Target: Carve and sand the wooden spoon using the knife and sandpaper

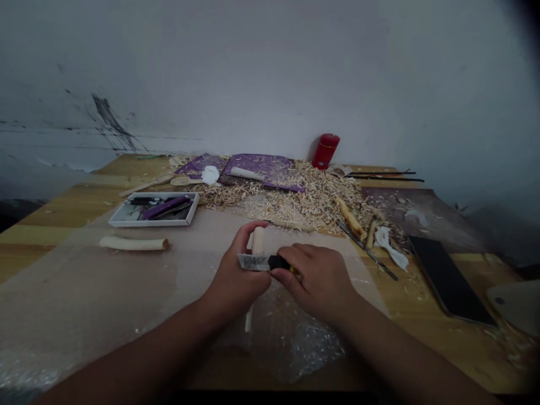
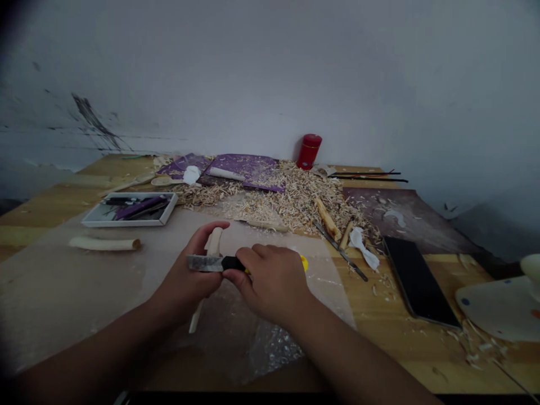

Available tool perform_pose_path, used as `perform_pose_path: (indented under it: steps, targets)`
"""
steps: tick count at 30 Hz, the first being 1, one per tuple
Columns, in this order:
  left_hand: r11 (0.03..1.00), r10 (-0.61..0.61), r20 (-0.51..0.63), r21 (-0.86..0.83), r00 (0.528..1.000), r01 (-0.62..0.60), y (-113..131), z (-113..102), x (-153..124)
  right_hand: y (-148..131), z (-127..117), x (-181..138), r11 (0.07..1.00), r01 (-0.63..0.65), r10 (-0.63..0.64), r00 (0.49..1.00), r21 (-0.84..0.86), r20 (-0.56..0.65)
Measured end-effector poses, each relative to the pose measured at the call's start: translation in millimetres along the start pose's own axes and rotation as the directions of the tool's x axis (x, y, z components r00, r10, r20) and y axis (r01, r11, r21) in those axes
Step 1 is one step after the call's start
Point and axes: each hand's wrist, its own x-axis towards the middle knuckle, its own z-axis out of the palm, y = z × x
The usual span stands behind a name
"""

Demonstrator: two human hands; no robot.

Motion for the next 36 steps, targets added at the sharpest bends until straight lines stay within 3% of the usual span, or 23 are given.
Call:
perform_pose_path:
  steps: [4,16,26,29,31,33,36]
  targets:
    - [0.999,-0.051,0.05,-0.01,0.997,0.051,-0.2,-1.3,0.3,0.6,-0.2,-1.6,0.999,-0.001,-0.001,0.999,-0.04,-0.044]
    - [0.979,-0.205,0.06,-0.003,0.977,0.206,8.5,-2.1,2.2,9.1,1.8,-2.0,0.991,-0.017,0.006,0.996,-0.135,-0.086]
    - [0.982,-0.185,0.03,0.042,0.982,0.183,1.6,-5.1,3.9,16.5,2.1,0.0,0.977,-0.028,0.014,0.998,-0.211,-0.065]
    - [0.979,-0.201,0.048,0.034,0.978,0.2,7.6,-8.2,0.7,40.9,-4.7,0.9,0.948,-0.213,0.178,0.971,-0.236,-0.161]
    - [0.982,-0.188,0.047,0.03,0.981,0.187,10.0,-9.7,-0.5,54.3,-8.9,1.1,0.902,-0.383,0.327,0.908,-0.2,-0.263]
    - [0.986,-0.163,0.025,0.043,0.986,0.162,8.6,-10.1,0.1,55.1,-9.7,1.5,0.93,-0.357,0.328,0.914,-0.09,-0.241]
    - [0.984,-0.148,0.01,0.105,0.989,0.146,2.2,-9.6,3.0,34.3,-3.6,3.0,0.988,-0.152,0.151,0.98,0.003,-0.133]
